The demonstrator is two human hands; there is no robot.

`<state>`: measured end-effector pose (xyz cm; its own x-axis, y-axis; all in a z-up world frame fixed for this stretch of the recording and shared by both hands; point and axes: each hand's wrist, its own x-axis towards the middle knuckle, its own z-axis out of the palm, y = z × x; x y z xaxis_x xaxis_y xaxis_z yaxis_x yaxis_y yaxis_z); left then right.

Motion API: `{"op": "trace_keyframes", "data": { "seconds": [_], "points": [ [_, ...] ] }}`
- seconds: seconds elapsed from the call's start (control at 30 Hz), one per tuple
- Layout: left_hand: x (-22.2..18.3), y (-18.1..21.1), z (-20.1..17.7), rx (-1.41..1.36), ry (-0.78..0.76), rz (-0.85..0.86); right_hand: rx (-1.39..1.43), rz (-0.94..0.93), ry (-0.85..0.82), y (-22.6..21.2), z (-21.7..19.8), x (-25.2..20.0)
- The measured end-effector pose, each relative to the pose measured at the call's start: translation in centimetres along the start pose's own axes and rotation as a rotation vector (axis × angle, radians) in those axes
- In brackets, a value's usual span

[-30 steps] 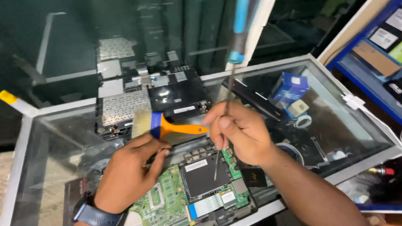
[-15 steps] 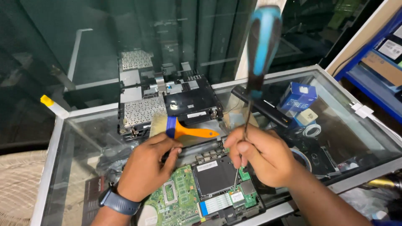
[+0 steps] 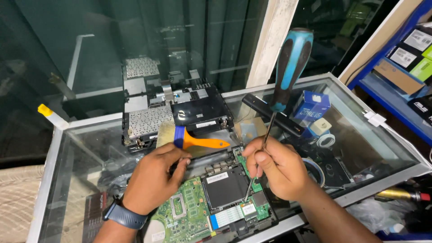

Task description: Disassembling a laptop by removing screws and an internal component using a screwdriver and a cleaning brush.

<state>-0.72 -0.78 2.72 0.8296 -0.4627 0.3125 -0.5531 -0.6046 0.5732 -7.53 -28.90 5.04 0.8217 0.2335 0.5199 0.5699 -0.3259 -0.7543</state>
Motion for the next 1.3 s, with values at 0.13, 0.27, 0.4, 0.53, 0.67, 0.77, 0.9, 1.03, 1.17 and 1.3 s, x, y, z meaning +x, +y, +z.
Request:
{"op": "trace_keyframes", "data": {
  "seconds": [0.13, 0.27, 0.4, 0.53, 0.67, 0.77, 0.9, 1.03, 1.17, 1.3],
  "points": [
    [0.1, -0.1, 0.1, -0.005, 0.017, 0.008, 0.024, 0.000, 0.007, 0.4, 0.0, -0.1],
    [-0.1, -0.2, 0.1, 0.003, 0.022, 0.052, 0.014, 0.001, 0.043, 0.4, 0.3, -0.2],
    [-0.2, -0.4, 0.2, -0.011, 0.029, 0.060, 0.015, -0.012, 0.016, 0.6, 0.1, -0.3],
    [-0.1, -0.2, 0.3, 0.025, 0.020, 0.054, 0.043, -0.028, 0.017, 0.6, -0.1, -0.7],
    [-0.1, -0.1, 0.1, 0.013, 0.040, 0.098, -0.006, -0.038, 0.032, 0.4, -0.1, -1.3],
    [-0.1, 0.0, 0.0, 0.008, 0.041, 0.086, -0.016, -0.043, 0.033, 0.1, -0.2, -1.3],
    [0.0, -0.1, 0.0, 0.022, 0.042, 0.108, -0.008, -0.046, 0.044, 0.3, -0.1, -1.4],
    [-0.2, 0.3, 0.1, 0.033, 0.003, 0.072, 0.015, -0.027, 0.045, 0.1, -0.2, -1.3],
    [0.1, 0.2, -0.2, 0.037, 0.017, 0.091, 0.006, -0.039, 0.080, 0.6, -0.2, -1.5],
    [0.0, 0.0, -0.1, 0.040, 0.030, 0.099, -0.007, -0.070, 0.090, 0.7, -0.1, -1.6]
  ]
}}
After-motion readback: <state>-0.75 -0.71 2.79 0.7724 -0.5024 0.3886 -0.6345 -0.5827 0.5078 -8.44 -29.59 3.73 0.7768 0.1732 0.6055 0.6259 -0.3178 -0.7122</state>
